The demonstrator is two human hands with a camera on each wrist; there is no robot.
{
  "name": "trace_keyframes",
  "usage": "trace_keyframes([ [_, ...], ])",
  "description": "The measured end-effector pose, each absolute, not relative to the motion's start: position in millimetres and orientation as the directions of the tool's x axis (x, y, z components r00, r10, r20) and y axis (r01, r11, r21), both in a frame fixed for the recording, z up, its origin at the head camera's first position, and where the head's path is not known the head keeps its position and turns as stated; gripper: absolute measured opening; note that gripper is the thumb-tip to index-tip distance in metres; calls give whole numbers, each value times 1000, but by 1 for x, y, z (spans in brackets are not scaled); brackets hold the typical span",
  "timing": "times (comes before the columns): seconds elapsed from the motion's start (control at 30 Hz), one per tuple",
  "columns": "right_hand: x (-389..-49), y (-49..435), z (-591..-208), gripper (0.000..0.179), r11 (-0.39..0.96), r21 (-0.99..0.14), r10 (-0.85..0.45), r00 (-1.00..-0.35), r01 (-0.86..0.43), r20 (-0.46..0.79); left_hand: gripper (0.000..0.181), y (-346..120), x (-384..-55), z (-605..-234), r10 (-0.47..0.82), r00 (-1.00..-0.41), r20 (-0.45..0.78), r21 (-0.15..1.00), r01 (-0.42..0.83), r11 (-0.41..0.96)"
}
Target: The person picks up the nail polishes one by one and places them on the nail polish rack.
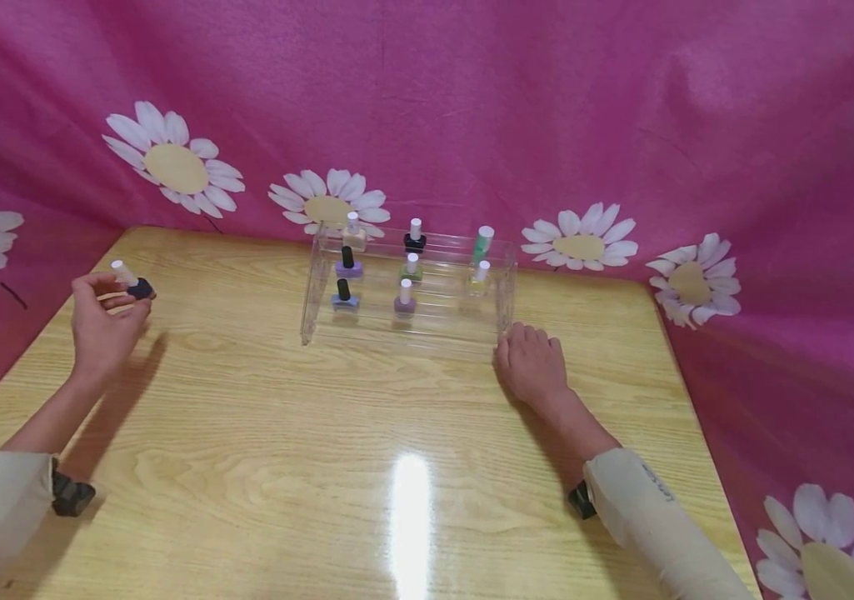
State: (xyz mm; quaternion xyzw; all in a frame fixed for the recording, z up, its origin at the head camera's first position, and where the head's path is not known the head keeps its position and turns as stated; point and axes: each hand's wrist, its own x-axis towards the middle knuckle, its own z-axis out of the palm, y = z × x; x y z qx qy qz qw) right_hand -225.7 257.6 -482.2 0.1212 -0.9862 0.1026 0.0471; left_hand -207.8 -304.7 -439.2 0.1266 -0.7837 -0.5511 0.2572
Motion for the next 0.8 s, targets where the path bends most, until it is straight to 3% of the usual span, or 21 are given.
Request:
trace_keyframes([
  [0.13,-226,257,-482,34,950,-188,-228,-966,-248,119,46,-311,-212,-442,-520,-823,228,944,55,326],
  [0.5,-225,257,-484,33,944,-192,-241,-957,-269,160,49,-324,-219,-446,-583,-786,206,909,-68,411],
  [0.8,-226,259,-485,33,940,-187,-251,-950,-285,183,49,-331,-228,-451,-588,-793,161,897,-131,423],
])
